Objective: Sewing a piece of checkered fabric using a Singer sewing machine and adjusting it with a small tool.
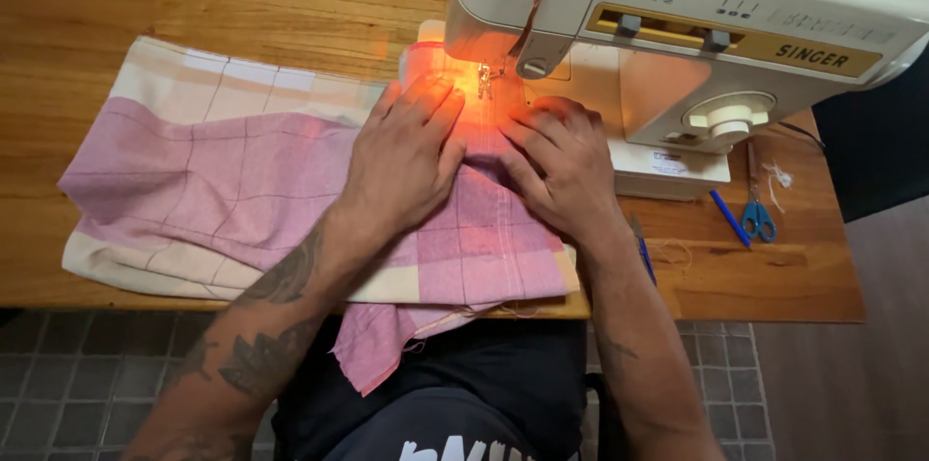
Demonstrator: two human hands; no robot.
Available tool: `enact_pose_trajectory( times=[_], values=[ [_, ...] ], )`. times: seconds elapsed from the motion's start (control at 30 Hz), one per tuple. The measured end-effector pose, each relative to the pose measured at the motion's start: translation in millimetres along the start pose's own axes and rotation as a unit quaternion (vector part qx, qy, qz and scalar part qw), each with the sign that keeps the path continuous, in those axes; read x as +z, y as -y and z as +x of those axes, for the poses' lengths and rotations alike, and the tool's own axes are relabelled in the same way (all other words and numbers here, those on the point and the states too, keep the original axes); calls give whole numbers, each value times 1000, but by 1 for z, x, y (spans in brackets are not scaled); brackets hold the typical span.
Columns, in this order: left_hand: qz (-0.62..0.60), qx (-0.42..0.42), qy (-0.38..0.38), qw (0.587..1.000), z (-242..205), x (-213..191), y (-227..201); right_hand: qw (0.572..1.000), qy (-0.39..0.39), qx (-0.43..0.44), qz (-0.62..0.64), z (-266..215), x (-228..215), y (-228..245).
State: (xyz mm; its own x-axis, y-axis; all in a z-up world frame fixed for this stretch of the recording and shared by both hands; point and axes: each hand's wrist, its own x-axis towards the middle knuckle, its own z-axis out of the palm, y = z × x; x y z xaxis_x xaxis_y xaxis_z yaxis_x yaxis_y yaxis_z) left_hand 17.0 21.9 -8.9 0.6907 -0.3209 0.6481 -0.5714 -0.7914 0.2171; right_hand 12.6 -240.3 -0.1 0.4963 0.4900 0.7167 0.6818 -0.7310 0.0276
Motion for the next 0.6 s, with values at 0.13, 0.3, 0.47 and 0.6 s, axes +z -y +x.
enact_pose_trajectory(
  times=[0.13,0.3,0.47,0.6],
  values=[
    [-13,-2,35,999,4,1,6,1000,0,1,0,0,-1,1],
    [-21,-5,63,998,8,2,11,1000,-4,-4,20,0,-2,3],
    [-31,-14,107,994,17,-5,12,1000,2,5,11,-2,1,-1],
    [-35,-13,117,992,24,-8,14,1000,1,8,9,-1,0,-1]
  ],
)
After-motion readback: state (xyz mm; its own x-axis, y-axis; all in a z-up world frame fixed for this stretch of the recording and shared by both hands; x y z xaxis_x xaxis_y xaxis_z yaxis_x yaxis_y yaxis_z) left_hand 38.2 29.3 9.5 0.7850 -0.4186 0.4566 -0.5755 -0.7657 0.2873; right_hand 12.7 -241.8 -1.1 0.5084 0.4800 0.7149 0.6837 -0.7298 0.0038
